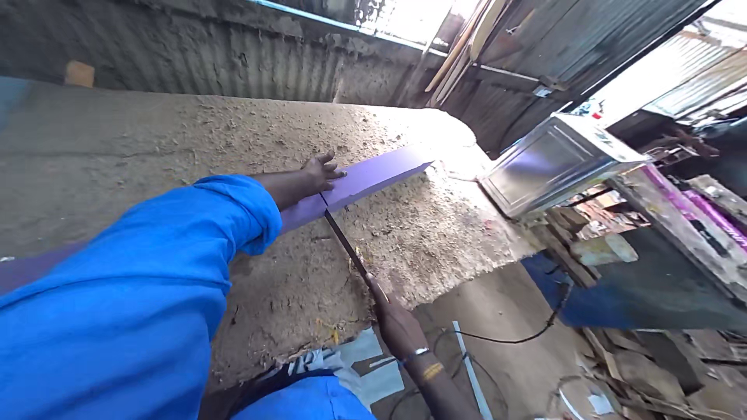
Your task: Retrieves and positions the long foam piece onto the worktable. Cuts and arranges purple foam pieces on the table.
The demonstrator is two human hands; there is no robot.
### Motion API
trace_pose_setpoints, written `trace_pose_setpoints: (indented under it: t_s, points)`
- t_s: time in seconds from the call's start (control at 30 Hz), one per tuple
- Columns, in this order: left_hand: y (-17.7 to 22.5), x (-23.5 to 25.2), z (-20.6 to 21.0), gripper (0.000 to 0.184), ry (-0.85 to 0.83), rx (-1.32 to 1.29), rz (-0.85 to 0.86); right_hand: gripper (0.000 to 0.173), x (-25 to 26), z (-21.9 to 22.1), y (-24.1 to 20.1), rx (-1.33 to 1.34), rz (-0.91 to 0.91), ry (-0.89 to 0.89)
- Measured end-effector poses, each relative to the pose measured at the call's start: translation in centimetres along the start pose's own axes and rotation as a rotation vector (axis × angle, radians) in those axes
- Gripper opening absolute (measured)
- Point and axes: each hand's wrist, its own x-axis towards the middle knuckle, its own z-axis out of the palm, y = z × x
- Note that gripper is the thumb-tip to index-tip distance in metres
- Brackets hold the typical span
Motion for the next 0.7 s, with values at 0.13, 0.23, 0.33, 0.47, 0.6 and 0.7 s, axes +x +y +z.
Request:
trace_pose_setpoints:
  t_s: [0.13,0.23,0.33,0.47,0.6,0.7]
  points:
    - [0.4,-0.7,-0.4,0.054,-0.032,-0.085,-0.057,0.068,0.6,-0.9,-0.7,-0.045,0.001,0.010]
    - [0.5,-0.6,0.1,0.057,-0.033,-0.106,-0.101,0.065,-1.0,-0.6,1.3,-0.039,-0.017,0.024]
    - [1.0,-1.9,1.2,0.058,-0.003,-0.263,-0.232,0.057,-4.9,-0.4,7.5,0.012,-0.008,0.107]
    - [3.0,-9.3,4.0,0.094,0.021,-0.807,-0.598,0.060,-5.3,2.1,19.6,0.236,0.011,0.364]
    - [5.7,-12.0,7.3,0.136,-0.081,-0.869,-0.794,0.073,0.5,0.5,26.0,0.178,0.140,0.657]
    - [7.8,-12.4,5.1,0.122,0.017,-0.744,-0.817,0.087,6.5,-4.0,23.7,0.201,0.052,0.838]
